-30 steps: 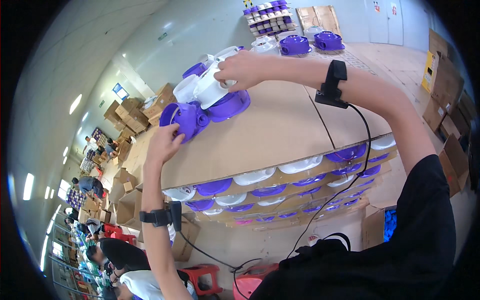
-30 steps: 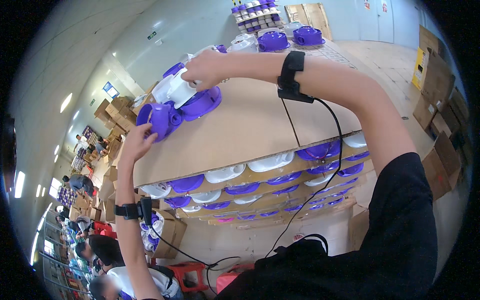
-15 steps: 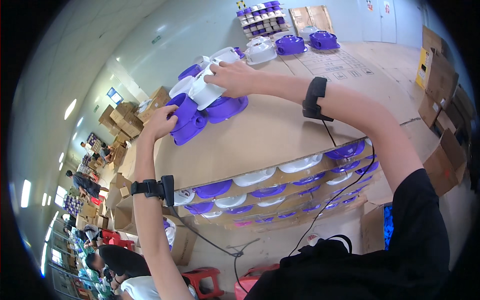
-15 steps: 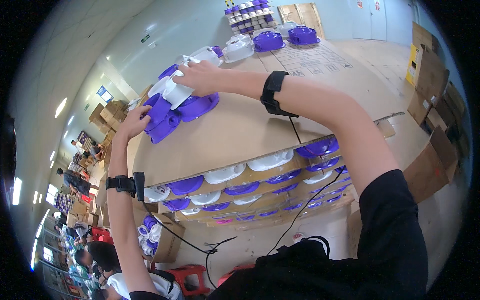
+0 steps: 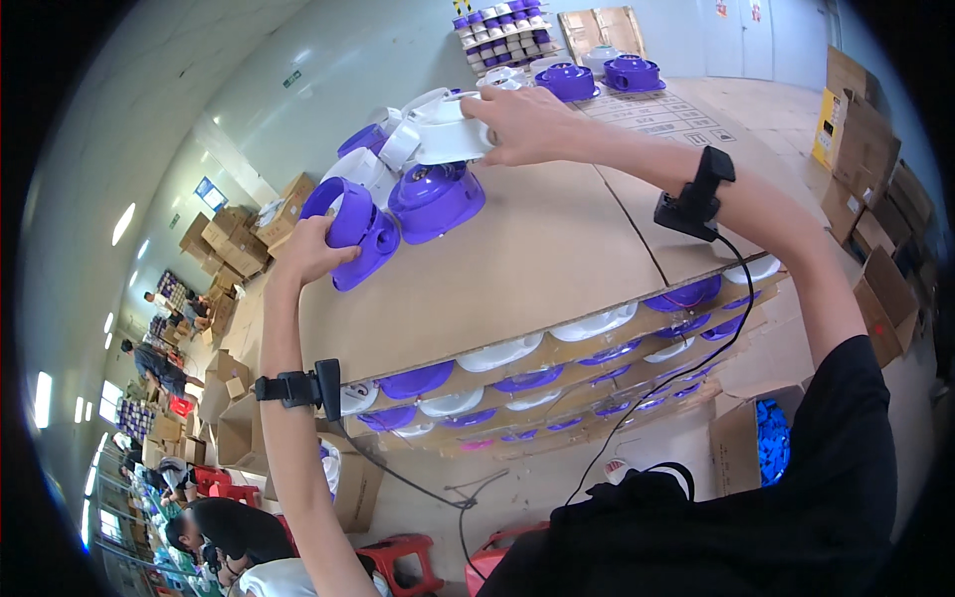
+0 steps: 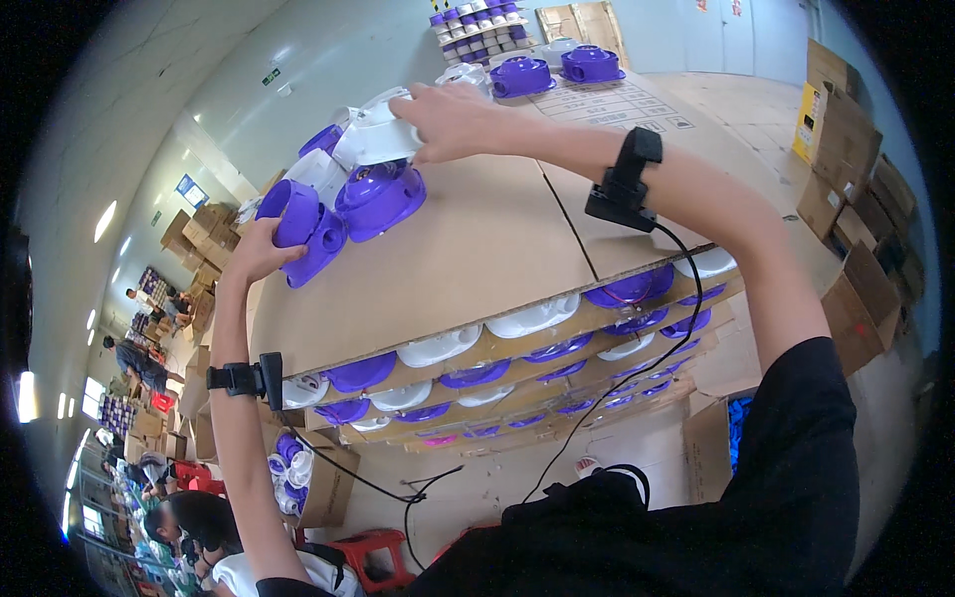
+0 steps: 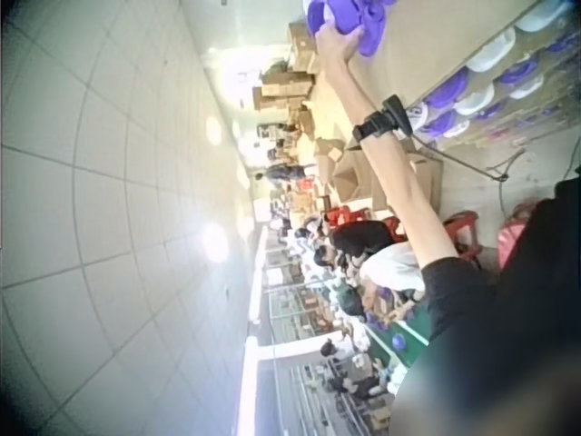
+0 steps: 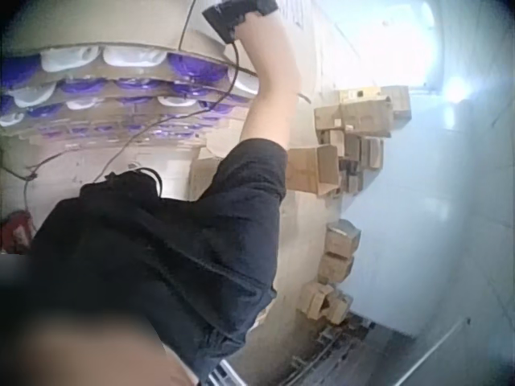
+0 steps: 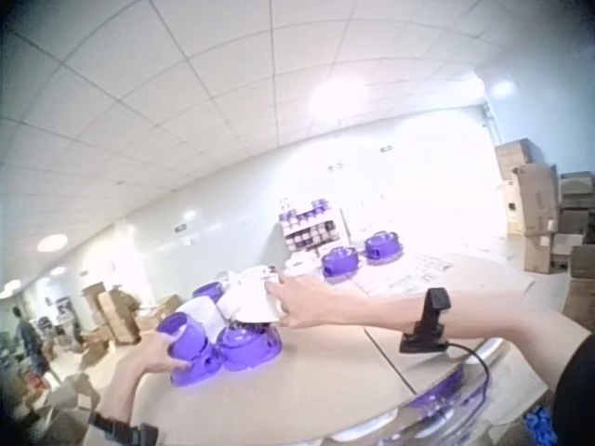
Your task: The person assembles electronic components by picking up purple plastic casings and white circular motor units from a rack and table. They place the casings onto the motor units and arrange them on the green workbench. The person handles the items one at a time, moving between the storage rack and the assembly area.
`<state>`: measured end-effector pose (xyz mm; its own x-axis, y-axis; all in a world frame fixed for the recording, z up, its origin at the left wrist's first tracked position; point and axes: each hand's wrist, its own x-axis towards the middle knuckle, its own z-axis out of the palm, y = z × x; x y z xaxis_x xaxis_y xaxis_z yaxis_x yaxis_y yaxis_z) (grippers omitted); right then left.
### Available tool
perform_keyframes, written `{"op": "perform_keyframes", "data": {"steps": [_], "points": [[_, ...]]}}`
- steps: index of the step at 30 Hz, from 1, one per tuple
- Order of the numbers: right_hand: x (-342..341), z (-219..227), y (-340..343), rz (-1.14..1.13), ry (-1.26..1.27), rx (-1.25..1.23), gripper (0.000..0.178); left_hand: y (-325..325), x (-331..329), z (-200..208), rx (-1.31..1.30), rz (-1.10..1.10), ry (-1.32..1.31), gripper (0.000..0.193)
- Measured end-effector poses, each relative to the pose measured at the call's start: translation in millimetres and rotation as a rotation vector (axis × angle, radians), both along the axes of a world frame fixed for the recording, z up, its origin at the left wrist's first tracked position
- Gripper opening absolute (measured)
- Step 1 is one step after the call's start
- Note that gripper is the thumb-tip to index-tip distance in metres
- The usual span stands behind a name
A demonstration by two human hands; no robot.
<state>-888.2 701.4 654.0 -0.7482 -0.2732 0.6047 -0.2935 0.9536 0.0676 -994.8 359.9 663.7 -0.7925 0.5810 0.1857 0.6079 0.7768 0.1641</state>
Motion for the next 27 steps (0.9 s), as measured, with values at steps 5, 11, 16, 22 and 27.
{"op": "perform_keyframes", "data": {"steps": [5, 11, 16, 22, 27], "points": [[17, -14, 14, -0.122, -0.117, 0.151, 0.052, 8, 8, 1, -0.071, 0.005, 0.087, 0.033], [25, -6, 7, -0.092, -0.236, 0.322, 0.036, 4, 5, -2, -0.028, 0.037, 0.038, 0.033], [3, 27, 2, 0.076, -0.26, 0.167, 0.018, -10, 0, -3, -0.037, 0.066, 0.006, 0.035], [-37, 25, 14, 0.27, -0.317, 0.419, 0.036, 6, 6, -6, -0.008, 0.05, 0.025, 0.032], [-58, 16, 3, 0.361, -0.39, 0.462, 0.045, 5, 10, -7, -0.01, 0.072, 0.031, 0.031]]}}
